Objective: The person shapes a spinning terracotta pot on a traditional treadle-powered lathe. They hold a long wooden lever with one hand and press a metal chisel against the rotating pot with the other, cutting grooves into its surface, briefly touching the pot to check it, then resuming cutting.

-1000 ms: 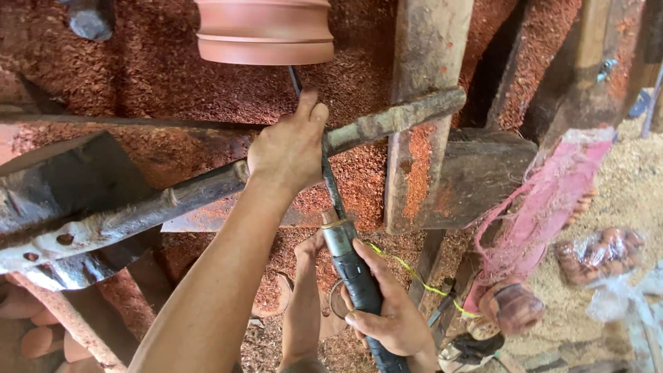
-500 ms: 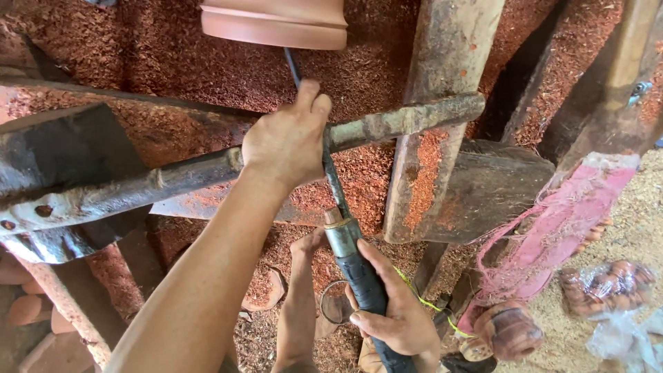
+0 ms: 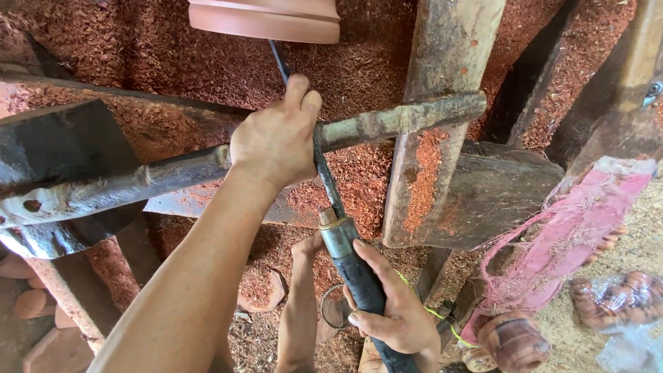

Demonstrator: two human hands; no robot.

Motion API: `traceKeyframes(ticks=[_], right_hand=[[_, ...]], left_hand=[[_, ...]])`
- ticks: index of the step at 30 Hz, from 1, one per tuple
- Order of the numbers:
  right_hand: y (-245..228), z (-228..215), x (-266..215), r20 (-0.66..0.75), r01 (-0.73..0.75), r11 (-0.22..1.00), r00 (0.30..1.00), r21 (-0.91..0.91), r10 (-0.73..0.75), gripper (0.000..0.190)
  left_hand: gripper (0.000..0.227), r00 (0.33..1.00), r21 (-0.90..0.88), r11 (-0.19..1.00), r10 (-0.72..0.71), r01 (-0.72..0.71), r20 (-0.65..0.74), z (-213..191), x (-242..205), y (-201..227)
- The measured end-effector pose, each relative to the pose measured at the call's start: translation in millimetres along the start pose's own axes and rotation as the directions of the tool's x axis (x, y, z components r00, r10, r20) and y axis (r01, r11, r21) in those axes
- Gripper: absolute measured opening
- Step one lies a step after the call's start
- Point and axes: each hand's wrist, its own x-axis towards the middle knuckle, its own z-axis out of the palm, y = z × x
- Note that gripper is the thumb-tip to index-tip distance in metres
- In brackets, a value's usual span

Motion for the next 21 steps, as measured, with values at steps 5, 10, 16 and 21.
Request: traceKeyframes(ticks=[5,10,16,21], right_hand=[[2.3,-4.6,0.7,0.017,0.004,1.000,1.000,-0.005,-0.004,0.100],[5.4,-5.9,0.6,0.023,-0.008,1.000,1.000,0.026,0.007,0.101],[3.0,-4.9,1.7,-0.006,-0.022,0.999,1.000,0.031,0.022,0.101],[7.8,-10.0,2.1,0.017,-0.026,0.997,1.000,0.069,0.025,0.102]], left_hand=[[0.057,0.997,0.030,0.999,-0.036,0.034,0.068,-9.0,-2.2,5.7],[0.057,0.998,0.064,0.998,-0.026,0.023,0.053,-3.9,-0.4,3.5],[0.065,0.995,0.079,0.996,-0.041,0.033,0.095,-8.9,-1.2,6.9],[0.065,0.995,0.074,0.996,-0.049,0.042,0.087,-6.4,-0.4,5.0]])
